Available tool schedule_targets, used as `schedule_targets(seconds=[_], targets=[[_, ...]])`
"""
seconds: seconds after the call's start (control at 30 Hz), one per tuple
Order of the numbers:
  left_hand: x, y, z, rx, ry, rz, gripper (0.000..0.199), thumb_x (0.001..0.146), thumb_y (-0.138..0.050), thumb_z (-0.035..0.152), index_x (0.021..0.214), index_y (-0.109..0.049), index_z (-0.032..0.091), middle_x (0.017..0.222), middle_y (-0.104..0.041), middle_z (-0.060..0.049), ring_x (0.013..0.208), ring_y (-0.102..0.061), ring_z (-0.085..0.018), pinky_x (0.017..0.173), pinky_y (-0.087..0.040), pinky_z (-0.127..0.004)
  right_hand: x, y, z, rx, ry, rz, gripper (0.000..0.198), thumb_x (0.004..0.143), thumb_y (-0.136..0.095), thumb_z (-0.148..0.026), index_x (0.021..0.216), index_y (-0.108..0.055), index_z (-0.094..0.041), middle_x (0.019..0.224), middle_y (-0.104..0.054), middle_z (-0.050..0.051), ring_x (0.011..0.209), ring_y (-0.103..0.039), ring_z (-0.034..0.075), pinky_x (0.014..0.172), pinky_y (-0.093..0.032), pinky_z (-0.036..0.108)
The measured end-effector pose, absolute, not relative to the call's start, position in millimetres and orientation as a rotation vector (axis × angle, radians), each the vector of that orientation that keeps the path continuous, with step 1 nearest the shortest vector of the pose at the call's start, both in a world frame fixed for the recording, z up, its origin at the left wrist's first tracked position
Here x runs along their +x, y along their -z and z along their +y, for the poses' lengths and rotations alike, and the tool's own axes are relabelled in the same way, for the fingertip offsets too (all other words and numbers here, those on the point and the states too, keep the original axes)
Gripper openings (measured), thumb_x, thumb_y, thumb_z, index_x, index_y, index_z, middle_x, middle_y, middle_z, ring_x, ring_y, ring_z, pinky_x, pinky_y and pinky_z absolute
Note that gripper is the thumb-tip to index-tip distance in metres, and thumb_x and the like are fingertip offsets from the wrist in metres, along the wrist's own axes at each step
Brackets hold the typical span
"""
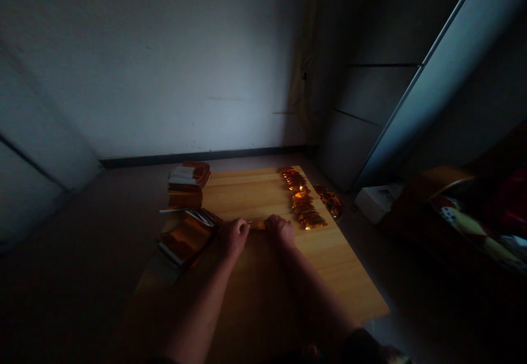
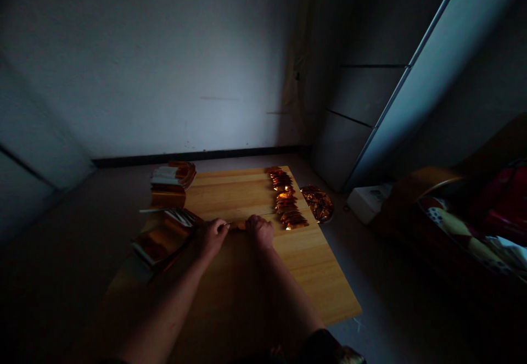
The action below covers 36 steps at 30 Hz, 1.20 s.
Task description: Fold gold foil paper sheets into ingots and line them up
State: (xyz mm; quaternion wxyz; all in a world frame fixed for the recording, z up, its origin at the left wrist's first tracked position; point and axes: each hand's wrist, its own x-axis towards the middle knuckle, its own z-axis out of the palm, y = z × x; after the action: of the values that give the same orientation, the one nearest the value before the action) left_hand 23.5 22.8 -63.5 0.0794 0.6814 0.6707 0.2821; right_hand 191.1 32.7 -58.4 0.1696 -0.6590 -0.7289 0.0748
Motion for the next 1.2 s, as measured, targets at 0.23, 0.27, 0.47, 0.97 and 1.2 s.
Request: schedule_targets(seconds=[0.23,0.27,0.47,0.97,1.2], targets=[[30.3,59.8,26.8,2.130,-0.716,2.108,0.014,0.080,-0.054,0.027,0.071,-0.062,0.019,0.079,-0.065,-0.004,0.075,-0.057,-0.017,0.071,-0.039,-0.029,185.4,55.5,30.0,-1.945,-0.135,-2.097,0.019,0.093,-0.042,-0.022,0.090,-0.060,-0.019,0.087,-0.068,0.007,0.080,-0.062,0.017,0.068,-0.036,0.028],[31.2,59.4,26.8,2.140,-0.702,2.125,0.014,0.080,-0.054,0.027,0.071,-0.061,0.019,0.079,-0.065,-0.004,0.075,-0.057,-0.017,0.071,-0.039,-0.029,185.1,55.9,29.6,-1.946,-0.126,-2.095,0.018,0.093,-0.042,-0.021,0.090,-0.060,-0.019,0.087,-0.068,0.007,0.080,-0.062,0.017,0.069,-0.035,0.028],[34.6,58.0,24.9,2.207,-0.644,2.180,0.013,0.081,-0.052,0.024,0.072,-0.060,0.020,0.079,-0.063,-0.004,0.079,-0.056,-0.020,0.072,-0.038,-0.031,183.4,59.8,29.9,-1.948,-0.085,-2.079,0.019,0.093,-0.041,-0.019,0.089,-0.059,-0.018,0.084,-0.067,0.007,0.078,-0.062,0.017,0.068,-0.034,0.028],[38.2,56.3,19.8,2.341,-0.582,2.201,0.019,0.084,-0.047,0.019,0.095,-0.063,0.022,0.092,-0.060,-0.009,0.092,-0.054,-0.025,0.077,-0.039,-0.035,183.9,46.6,26.6,-1.863,-0.034,-2.213,0.016,0.092,-0.045,-0.024,0.097,-0.060,-0.022,0.100,-0.060,0.007,0.090,-0.056,0.019,0.064,-0.038,0.025],[40.6,57.5,26.2,2.406,-0.343,2.059,0.034,0.084,-0.035,0.006,0.097,-0.064,0.019,0.097,-0.063,-0.010,0.092,-0.056,-0.023,0.076,-0.042,-0.033,179.4,42.8,37.1,-1.916,-0.252,-2.197,0.021,0.091,-0.043,-0.020,0.092,-0.064,-0.021,0.092,-0.064,0.005,0.073,-0.059,0.014,0.058,-0.036,0.023]])
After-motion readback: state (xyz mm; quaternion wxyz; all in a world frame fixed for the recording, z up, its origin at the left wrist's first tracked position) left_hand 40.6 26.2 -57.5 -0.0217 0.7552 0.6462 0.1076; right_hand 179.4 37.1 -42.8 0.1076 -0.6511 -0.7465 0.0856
